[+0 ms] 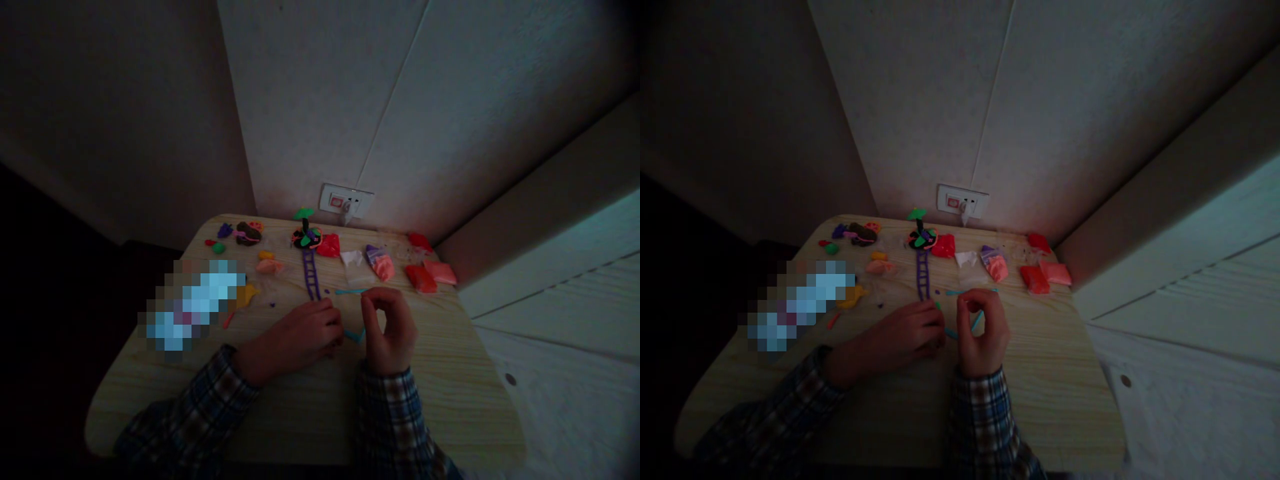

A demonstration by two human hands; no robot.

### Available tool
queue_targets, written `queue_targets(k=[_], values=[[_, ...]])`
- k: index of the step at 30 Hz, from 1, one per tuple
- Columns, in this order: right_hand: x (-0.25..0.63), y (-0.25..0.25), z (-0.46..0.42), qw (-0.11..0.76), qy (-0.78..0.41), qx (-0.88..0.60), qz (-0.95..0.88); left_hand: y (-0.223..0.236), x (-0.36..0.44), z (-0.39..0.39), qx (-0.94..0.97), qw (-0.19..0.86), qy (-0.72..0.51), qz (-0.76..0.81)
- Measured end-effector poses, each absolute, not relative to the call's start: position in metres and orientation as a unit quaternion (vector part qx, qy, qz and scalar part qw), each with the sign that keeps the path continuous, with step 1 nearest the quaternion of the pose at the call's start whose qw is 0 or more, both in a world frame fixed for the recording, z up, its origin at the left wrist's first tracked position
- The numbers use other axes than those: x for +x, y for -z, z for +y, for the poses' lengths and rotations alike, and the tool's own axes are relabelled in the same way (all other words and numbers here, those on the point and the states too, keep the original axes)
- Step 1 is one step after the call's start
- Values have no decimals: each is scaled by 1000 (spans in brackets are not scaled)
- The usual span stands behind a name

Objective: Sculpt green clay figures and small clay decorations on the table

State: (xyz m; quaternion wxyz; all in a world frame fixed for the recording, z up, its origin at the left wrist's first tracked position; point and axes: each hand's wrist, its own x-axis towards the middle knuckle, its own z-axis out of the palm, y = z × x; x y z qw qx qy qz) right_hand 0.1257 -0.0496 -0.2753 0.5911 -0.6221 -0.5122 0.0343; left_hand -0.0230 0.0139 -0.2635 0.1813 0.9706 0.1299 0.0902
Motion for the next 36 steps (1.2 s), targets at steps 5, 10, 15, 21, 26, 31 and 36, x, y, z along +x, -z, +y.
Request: queue_targets(k=[5, 10, 15, 21, 26, 31, 36], values=[[126, 277, -50, 590, -37, -620, -516, 264, -21, 13, 978, 143, -80, 129], [126, 278, -50, 593, -47, -624, -508, 263, -21, 15, 970, 176, -91, 142], [127, 276, -51, 600, -59, -619, -504, 258, -24, 19, 920, 311, -131, 198], [126, 275, -51, 600, -61, -625, -497, 259, -27, 22, 944, 255, -124, 168], [125, 276, -51, 602, -67, -625, -493, 264, -24, 18, 965, 175, -117, 157], [125, 275, -50, 600, -67, -628, -491, 264, -20, 16, 973, 132, -111, 155], [125, 275, -50, 596, -63, -629, -495, 265, -20, 18, 976, 121, -108, 149]])
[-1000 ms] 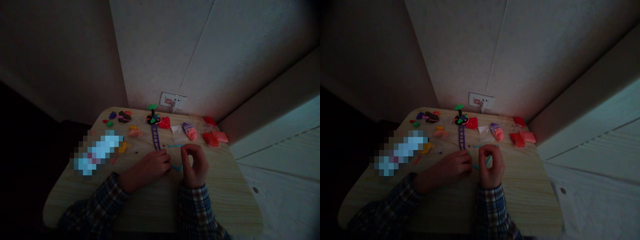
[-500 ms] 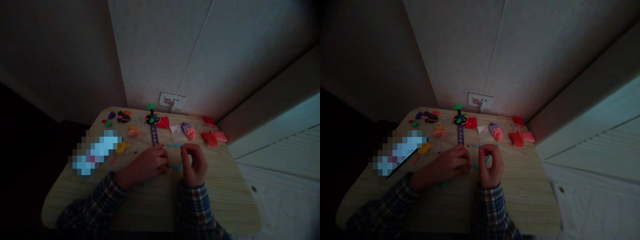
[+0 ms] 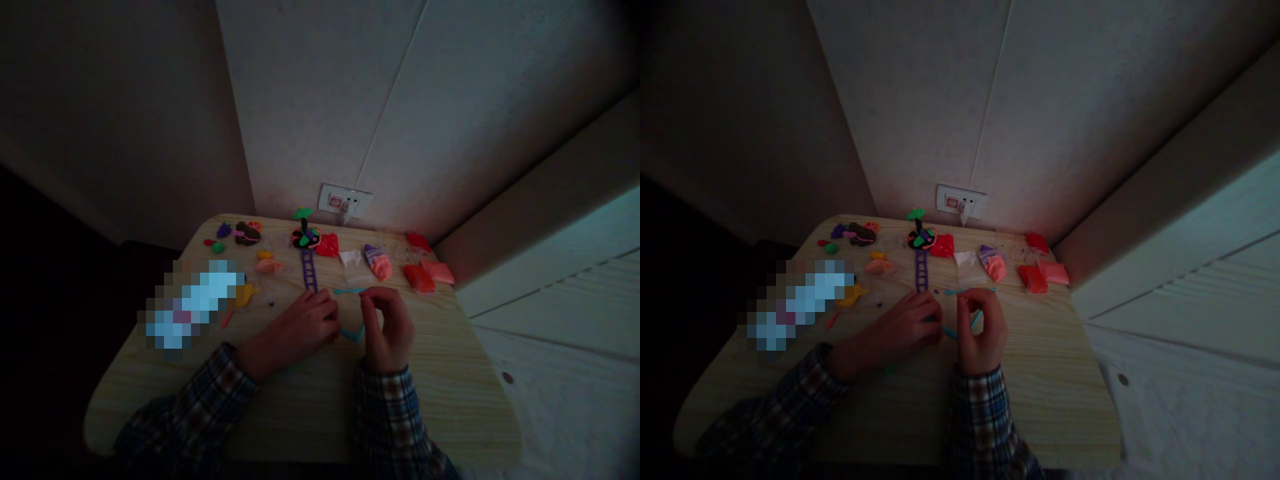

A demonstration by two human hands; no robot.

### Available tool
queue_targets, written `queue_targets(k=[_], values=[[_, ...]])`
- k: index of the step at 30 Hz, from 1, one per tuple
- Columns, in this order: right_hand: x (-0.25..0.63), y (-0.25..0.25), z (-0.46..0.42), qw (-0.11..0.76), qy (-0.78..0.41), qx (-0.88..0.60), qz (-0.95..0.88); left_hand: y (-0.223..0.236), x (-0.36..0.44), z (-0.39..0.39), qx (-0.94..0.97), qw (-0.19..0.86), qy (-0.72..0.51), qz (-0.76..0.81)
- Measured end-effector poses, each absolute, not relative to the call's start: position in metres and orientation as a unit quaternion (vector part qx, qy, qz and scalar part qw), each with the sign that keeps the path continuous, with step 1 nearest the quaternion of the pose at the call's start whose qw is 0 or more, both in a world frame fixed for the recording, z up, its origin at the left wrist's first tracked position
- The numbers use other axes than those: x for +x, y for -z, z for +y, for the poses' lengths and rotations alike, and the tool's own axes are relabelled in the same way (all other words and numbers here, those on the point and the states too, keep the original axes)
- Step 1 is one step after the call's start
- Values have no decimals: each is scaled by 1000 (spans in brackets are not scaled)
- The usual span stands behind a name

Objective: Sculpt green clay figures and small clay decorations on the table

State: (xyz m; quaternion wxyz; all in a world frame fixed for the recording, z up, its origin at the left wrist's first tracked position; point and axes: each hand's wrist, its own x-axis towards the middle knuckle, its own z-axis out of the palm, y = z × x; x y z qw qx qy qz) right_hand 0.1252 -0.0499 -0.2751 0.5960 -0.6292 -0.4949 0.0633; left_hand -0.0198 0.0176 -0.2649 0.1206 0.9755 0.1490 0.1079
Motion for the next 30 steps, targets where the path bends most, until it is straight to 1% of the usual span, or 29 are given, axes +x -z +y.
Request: queue_targets(k=[5, 12, 16, 19, 21, 23, 27, 30], values=[[125, 276, -50, 598, -63, -628, -494, 269, -21, 18, 975, 116, -122, 143], [126, 276, -50, 596, -59, -626, -500, 269, -20, 17, 981, 84, -111, 134], [126, 276, -50, 594, -64, -629, -497, 268, -20, 17, 981, 89, -110, 135], [126, 277, -50, 596, -72, -630, -492, 267, -20, 17, 976, 113, -120, 141], [126, 277, -50, 599, -81, -634, -482, 265, -20, 17, 967, 149, -142, 150], [126, 278, -51, 606, -91, -635, -470, 261, -20, 18, 945, 205, -190, 169], [126, 276, -51, 626, -118, -626, -449, 251, -23, 22, 851, 351, -299, 252], [125, 273, -51, 666, -170, -584, -432, 243, -25, 26, 762, 451, -339, 317]])
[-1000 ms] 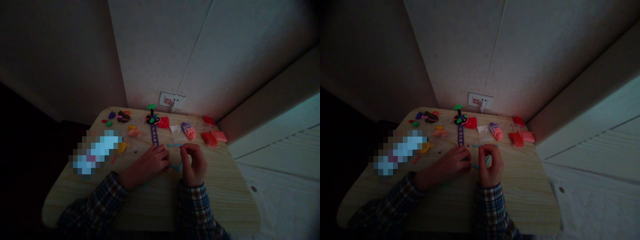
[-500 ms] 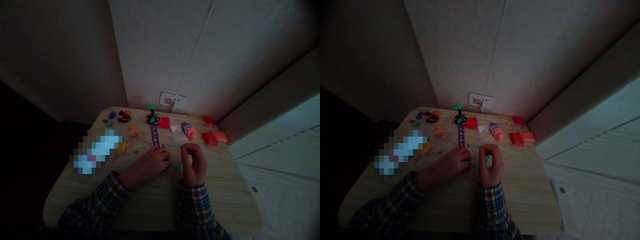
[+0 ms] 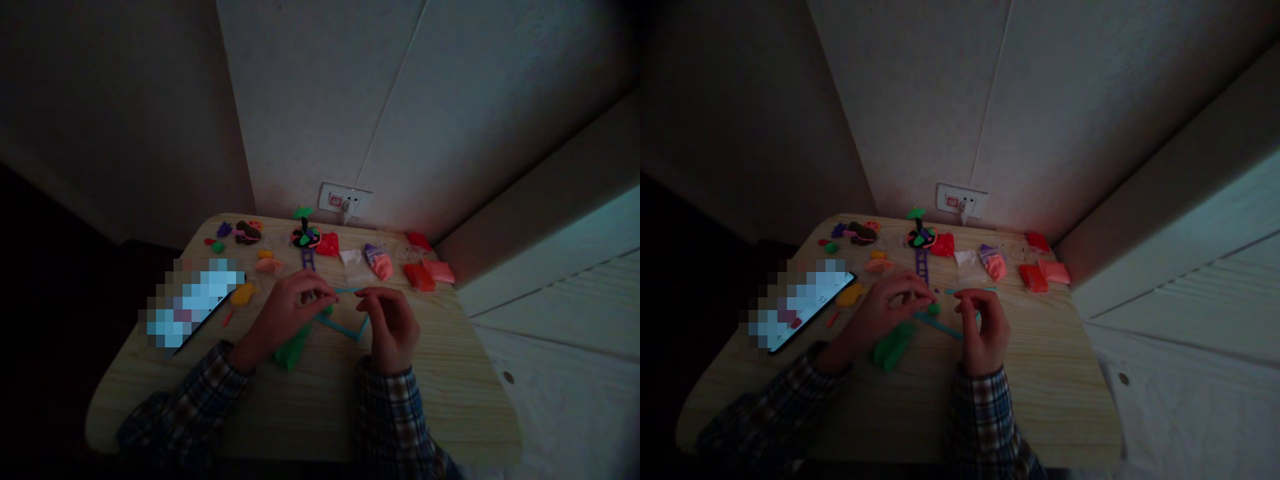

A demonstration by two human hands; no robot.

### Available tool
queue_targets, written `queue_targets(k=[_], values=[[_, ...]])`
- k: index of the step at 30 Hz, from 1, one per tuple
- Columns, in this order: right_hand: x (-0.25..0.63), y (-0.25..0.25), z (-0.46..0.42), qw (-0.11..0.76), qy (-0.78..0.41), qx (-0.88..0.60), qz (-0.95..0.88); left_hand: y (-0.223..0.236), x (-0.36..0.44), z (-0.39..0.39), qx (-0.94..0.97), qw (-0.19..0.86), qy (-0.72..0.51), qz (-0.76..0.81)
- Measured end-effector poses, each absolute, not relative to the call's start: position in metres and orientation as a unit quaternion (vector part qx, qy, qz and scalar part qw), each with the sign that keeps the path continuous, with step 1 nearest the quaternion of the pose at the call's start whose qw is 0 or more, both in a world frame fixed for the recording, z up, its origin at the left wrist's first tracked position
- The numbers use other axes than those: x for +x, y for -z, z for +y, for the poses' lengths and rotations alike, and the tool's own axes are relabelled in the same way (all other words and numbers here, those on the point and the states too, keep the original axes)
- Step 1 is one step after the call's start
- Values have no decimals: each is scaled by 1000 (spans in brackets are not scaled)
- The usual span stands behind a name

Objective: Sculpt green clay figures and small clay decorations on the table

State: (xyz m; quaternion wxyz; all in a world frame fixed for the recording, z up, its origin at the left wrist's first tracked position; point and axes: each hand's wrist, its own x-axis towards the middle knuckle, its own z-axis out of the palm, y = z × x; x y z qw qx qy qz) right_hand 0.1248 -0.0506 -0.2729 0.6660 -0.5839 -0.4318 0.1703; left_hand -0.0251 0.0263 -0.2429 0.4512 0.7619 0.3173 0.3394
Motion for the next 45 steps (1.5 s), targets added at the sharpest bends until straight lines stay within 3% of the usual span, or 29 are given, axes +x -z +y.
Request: queue_targets(k=[6, 11, 33, 45], values=[[122, 268, -51, 696, -271, -490, -450, 238, -26, 31, 574, 632, -372, 363], [119, 268, -51, 663, -273, -492, -493, 238, -24, 30, 508, 693, -364, 359], [119, 271, -45, 626, -292, -510, -513, 246, -26, 30, 650, 614, -316, 315], [118, 269, -45, 603, -303, -519, -524, 245, -26, 30, 611, 647, -318, 327]])
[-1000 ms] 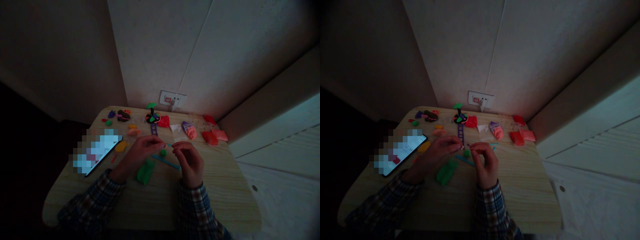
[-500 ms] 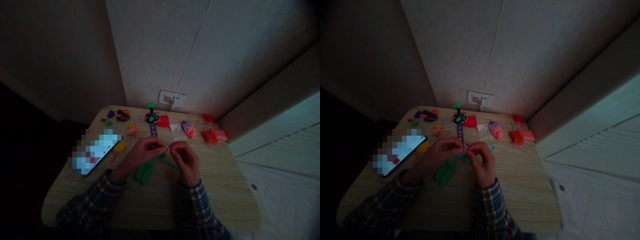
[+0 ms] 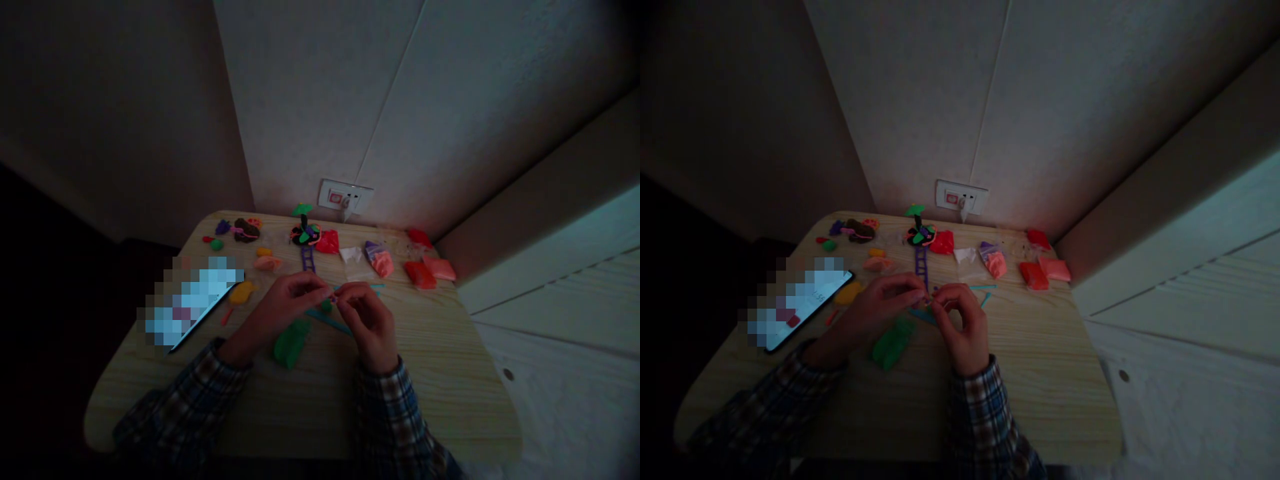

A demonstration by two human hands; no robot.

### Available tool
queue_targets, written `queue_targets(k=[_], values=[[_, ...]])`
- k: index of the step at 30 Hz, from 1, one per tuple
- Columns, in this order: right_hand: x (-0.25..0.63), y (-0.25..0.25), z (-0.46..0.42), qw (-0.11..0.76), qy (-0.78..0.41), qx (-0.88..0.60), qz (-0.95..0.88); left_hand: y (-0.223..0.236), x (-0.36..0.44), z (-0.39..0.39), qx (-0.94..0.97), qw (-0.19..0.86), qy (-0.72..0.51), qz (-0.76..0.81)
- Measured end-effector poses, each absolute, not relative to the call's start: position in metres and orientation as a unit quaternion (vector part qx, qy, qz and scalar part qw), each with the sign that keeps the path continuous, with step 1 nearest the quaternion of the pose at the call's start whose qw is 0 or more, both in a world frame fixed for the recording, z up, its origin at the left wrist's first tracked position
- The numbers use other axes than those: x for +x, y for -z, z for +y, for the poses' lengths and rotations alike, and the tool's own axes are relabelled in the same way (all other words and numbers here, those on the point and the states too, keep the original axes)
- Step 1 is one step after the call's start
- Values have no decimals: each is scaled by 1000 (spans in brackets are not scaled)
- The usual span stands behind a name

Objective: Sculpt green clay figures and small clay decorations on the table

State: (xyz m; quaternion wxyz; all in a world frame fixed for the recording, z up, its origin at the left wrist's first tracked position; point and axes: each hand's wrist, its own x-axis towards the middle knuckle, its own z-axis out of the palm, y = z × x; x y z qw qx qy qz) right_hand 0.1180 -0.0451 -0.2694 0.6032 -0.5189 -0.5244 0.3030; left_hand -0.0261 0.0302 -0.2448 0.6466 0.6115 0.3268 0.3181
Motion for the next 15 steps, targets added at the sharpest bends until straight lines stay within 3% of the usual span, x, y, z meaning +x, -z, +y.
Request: queue_targets(k=[8, 15], values=[[116, 270, -45, 624, -294, -518, -505, 246, -25, 30, 581, 698, -270, 320], [116, 271, -45, 614, -294, -518, -518, 245, -25, 26, 531, 718, -307, 328]])
